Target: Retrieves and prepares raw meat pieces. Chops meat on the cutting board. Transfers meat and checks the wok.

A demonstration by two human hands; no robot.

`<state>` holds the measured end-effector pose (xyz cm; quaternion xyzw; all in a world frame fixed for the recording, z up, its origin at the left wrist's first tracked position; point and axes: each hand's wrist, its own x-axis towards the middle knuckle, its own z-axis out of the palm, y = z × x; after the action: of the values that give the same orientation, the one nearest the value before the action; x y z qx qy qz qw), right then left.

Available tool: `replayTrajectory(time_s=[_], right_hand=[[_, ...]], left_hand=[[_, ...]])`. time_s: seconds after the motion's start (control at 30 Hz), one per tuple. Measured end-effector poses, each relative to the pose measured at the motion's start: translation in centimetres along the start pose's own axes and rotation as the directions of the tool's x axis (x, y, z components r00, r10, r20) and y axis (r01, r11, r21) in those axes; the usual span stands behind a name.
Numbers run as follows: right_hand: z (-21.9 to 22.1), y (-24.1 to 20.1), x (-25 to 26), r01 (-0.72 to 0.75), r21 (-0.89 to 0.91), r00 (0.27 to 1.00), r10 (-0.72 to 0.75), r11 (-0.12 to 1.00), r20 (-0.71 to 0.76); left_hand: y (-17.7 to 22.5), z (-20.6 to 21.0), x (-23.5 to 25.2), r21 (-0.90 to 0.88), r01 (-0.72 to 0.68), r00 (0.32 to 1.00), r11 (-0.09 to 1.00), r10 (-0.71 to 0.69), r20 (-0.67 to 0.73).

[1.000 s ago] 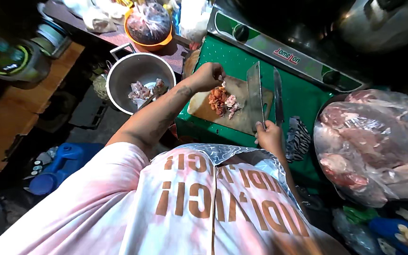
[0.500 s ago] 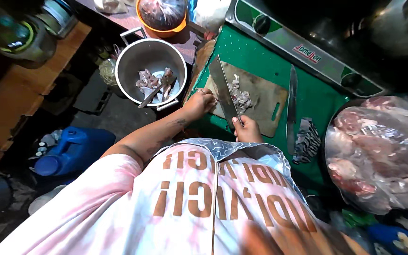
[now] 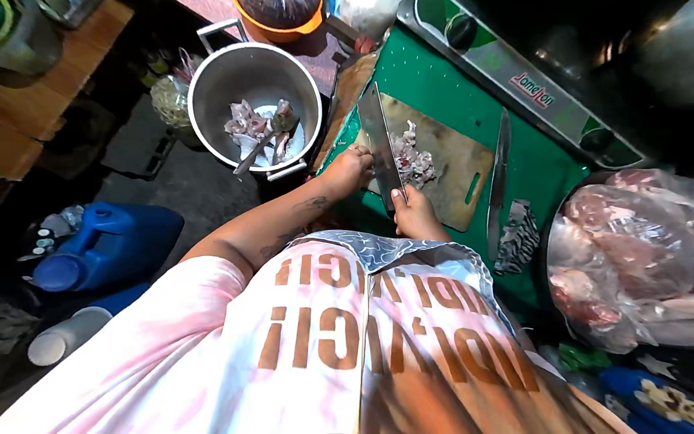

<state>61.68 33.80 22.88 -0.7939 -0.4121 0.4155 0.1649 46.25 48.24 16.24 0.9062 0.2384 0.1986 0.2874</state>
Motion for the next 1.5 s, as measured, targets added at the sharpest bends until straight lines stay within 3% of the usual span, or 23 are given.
replayTrajectory(time_s=[0.23, 0.53, 0.7, 0.8, 0.9, 1.07, 1.33, 1.5], right_hand=[[0.6, -3.5, 3.6, 0.017, -0.13, 0.998, -0.026, 0.991, -0.065], [1.2, -2.3, 2.3, -0.028, -0.226, 0.999, 0.022, 0.974, -0.028], [-0.4, -3.8, 4.6, -0.056, -0.008, 0.998, 0.056, 0.998, -0.002], [-1.7, -3.9, 2.8, -0.064, 0.126, 0.997, 0.068, 0.99, -0.026], [-2.5, -2.9, 0.7, -0.009, 0.187, 0.993, 0.031, 0.982, -0.113], [-2.8, -2.3, -0.8, -0.059, 0.236, 0.988, 0.091, 0.97, -0.128], [-1.5, -1.1, -1.1, -0.073, 0.213, 0.989, 0.098, 0.974, -0.107], [-0.8, -1.0, -1.2, -0.096, 0.18, 0.991, 0.11, 0.979, -0.072]], left_hand=[[0.3, -0.1, 0.3, -0.002, 0.047, 0.999, 0.999, -0.047, 0.005], [-0.4, 0.2, 0.1, -0.002, -0.009, 0.999, 1.0, 0.008, -0.035], [-0.7, -1.0, 0.3, -0.059, -0.043, 0.998, 0.997, 0.045, 0.043], [-1.4, -2.5, 0.5, -0.087, -0.077, 0.993, 0.993, 0.084, 0.08], [-2.1, -3.0, 1.6, -0.083, -0.173, 0.98, 0.981, 0.18, 0.089], [-2.2, -2.4, 3.4, -0.099, -0.293, 0.934, 0.951, 0.307, 0.184], [0.3, -0.1, 1.7, -0.097, 0.015, 0.999, 0.995, -0.013, 0.03], [-0.4, -0.1, 0.6, -0.153, -0.048, 0.998, 0.987, 0.041, -0.043]])
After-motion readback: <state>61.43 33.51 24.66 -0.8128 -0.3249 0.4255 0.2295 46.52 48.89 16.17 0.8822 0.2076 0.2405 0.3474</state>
